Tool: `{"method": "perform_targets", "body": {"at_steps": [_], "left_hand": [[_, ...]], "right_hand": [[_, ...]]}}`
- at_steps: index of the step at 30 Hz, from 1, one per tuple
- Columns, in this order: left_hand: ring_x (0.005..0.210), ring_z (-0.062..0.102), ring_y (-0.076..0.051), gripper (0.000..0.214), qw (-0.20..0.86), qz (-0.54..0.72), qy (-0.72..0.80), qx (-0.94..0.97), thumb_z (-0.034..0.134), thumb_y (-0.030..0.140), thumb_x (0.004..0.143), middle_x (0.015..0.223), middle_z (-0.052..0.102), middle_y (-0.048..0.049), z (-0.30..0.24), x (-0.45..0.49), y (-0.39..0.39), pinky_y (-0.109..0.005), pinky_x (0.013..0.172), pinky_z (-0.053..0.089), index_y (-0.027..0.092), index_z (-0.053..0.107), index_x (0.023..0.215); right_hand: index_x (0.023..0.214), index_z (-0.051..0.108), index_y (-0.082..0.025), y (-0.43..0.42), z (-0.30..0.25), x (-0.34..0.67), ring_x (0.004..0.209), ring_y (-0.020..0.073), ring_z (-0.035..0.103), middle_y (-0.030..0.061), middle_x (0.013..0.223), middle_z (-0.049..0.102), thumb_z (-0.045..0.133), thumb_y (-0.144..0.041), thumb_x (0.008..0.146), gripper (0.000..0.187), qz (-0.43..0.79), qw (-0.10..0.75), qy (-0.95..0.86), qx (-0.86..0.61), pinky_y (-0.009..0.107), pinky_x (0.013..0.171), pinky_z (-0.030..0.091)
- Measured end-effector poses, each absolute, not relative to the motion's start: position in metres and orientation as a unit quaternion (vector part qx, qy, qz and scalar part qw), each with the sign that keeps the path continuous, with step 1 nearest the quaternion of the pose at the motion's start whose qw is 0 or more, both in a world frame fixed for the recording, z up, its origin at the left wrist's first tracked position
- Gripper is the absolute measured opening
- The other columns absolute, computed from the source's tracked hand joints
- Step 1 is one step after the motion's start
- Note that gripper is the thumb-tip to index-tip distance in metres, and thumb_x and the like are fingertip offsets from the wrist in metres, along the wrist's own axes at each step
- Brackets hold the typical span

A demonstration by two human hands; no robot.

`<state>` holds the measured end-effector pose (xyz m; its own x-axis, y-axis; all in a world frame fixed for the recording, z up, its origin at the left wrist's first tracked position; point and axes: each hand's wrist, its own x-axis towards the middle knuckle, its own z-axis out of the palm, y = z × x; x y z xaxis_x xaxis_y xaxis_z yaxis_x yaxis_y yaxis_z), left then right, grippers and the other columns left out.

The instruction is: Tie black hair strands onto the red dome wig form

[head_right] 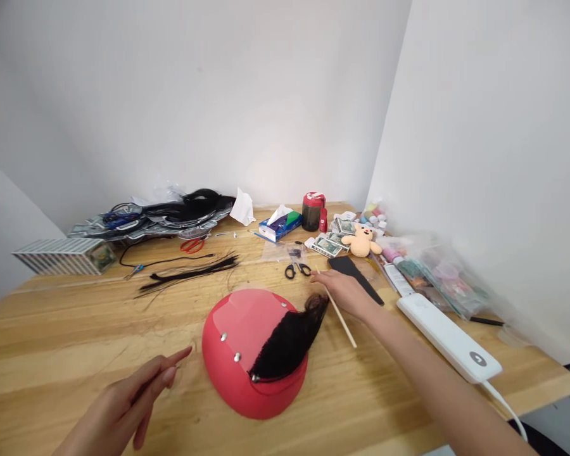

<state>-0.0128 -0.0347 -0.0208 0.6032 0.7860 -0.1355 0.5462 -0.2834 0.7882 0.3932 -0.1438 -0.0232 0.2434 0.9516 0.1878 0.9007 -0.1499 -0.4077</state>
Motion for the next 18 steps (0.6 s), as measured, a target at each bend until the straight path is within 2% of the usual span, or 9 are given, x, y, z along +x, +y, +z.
{"method": "perform_targets", "body": {"at_steps": [1, 3, 5, 7, 9, 12, 14, 16, 18], "left_hand": [[0.042, 0.054, -0.017, 0.06, 0.411, 0.155, 0.427, 0.79, 0.045, 0.061, 0.092, 0.037, 0.039, 0.01, -0.019, -0.016, -0.036, -0.025, 0.06, 0.054, 0.021, 0.063, 0.133], [0.04, 0.051, -0.015, 0.056, 0.384, 0.188, 0.43, 0.795, 0.045, 0.061, 0.093, 0.047, 0.055, 0.007, -0.014, -0.02, -0.04, -0.024, 0.056, 0.054, 0.026, 0.064, 0.131], [0.038, 0.051, -0.012, 0.049, 0.352, 0.214, 0.418, 0.81, 0.045, 0.058, 0.095, 0.071, 0.073, 0.0031, -0.01, -0.023, -0.042, -0.021, 0.049, 0.052, 0.031, 0.065, 0.13], [0.04, 0.057, -0.01, 0.041, 0.311, 0.228, 0.376, 0.843, 0.048, 0.052, 0.096, 0.098, 0.078, 0.0017, -0.007, -0.024, -0.041, -0.018, 0.046, 0.052, 0.035, 0.063, 0.13], [0.05, 0.067, -0.011, 0.037, 0.26, 0.243, 0.314, 0.88, 0.051, 0.043, 0.097, 0.112, 0.077, 0.0026, -0.005, -0.023, -0.039, -0.014, 0.045, 0.051, 0.037, 0.059, 0.133], [0.068, 0.076, -0.012, 0.038, 0.185, 0.266, 0.219, 0.92, 0.05, 0.033, 0.1, 0.121, 0.074, 0.0008, -0.004, -0.018, -0.04, -0.01, 0.049, 0.052, 0.035, 0.051, 0.138], [0.074, 0.078, -0.013, 0.032, 0.135, 0.284, 0.158, 0.936, 0.047, 0.029, 0.102, 0.124, 0.072, -0.0037, -0.003, -0.011, -0.046, -0.011, 0.055, 0.056, 0.03, 0.053, 0.133], [0.073, 0.078, -0.014, 0.024, 0.082, 0.298, 0.111, 0.945, 0.042, 0.025, 0.103, 0.123, 0.072, -0.0074, -0.003, -0.003, -0.057, -0.013, 0.057, 0.057, 0.025, 0.06, 0.119], [0.061, 0.076, -0.012, 0.03, 0.032, 0.3, 0.101, 0.948, 0.037, 0.024, 0.105, 0.122, 0.072, -0.0087, -0.005, 0.008, -0.07, -0.013, 0.05, 0.055, 0.023, 0.066, 0.099]], "right_hand": [[0.111, 0.071, -0.017, -0.147, -0.021, 0.398, 0.118, 0.0256, 0.065, 0.0099, 0.126, 0.069, 0.065, -0.01, 0.09, 0.023, 0.06, 0.226, -0.605, -0.761, 0.051, 0.102, 0.049], [0.112, 0.073, -0.017, -0.16, -0.015, 0.406, 0.114, 0.0274, 0.067, 0.0089, 0.118, 0.073, 0.062, -0.017, 0.091, 0.023, 0.073, 0.234, -0.589, -0.77, 0.046, 0.098, 0.052], [0.112, 0.076, -0.015, -0.178, -0.007, 0.412, 0.102, 0.0299, 0.072, 0.007, 0.1, 0.078, 0.064, -0.028, 0.086, 0.031, 0.098, 0.242, -0.57, -0.779, 0.036, 0.087, 0.056], [0.109, 0.077, -0.014, -0.2, 0.002, 0.42, 0.089, 0.0274, 0.076, 0.0082, 0.092, 0.079, 0.069, -0.037, 0.079, 0.039, 0.14, 0.252, -0.552, -0.782, 0.03, 0.076, 0.057], [0.105, 0.078, -0.015, -0.221, 0.01, 0.427, 0.086, 0.0239, 0.077, 0.0101, 0.097, 0.08, 0.064, -0.045, 0.082, 0.041, 0.19, 0.262, -0.537, -0.779, 0.028, 0.074, 0.056], [0.096, 0.081, -0.02, -0.248, 0.021, 0.434, 0.087, 0.0282, 0.077, 0.0116, 0.098, 0.08, 0.068, -0.059, 0.075, 0.046, 0.224, 0.268, -0.507, -0.788, 0.033, 0.074, 0.059], [0.097, 0.08, -0.024, -0.26, 0.028, 0.43, 0.097, 0.0336, 0.074, 0.0119, 0.104, 0.079, 0.065, -0.066, 0.074, 0.05, 0.204, 0.274, -0.486, -0.805, 0.042, 0.081, 0.06], [0.104, 0.078, -0.028, -0.262, 0.033, 0.416, 0.112, 0.0358, 0.067, 0.0101, 0.116, 0.075, 0.056, -0.069, 0.081, 0.052, 0.163, 0.293, -0.468, -0.818, 0.049, 0.096, 0.054], [0.11, 0.075, -0.03, -0.256, 0.033, 0.391, 0.121, 0.035, 0.061, 0.0073, 0.124, 0.071, 0.053, -0.064, 0.087, 0.047, 0.121, 0.328, -0.455, -0.819, 0.052, 0.106, 0.045]]}}
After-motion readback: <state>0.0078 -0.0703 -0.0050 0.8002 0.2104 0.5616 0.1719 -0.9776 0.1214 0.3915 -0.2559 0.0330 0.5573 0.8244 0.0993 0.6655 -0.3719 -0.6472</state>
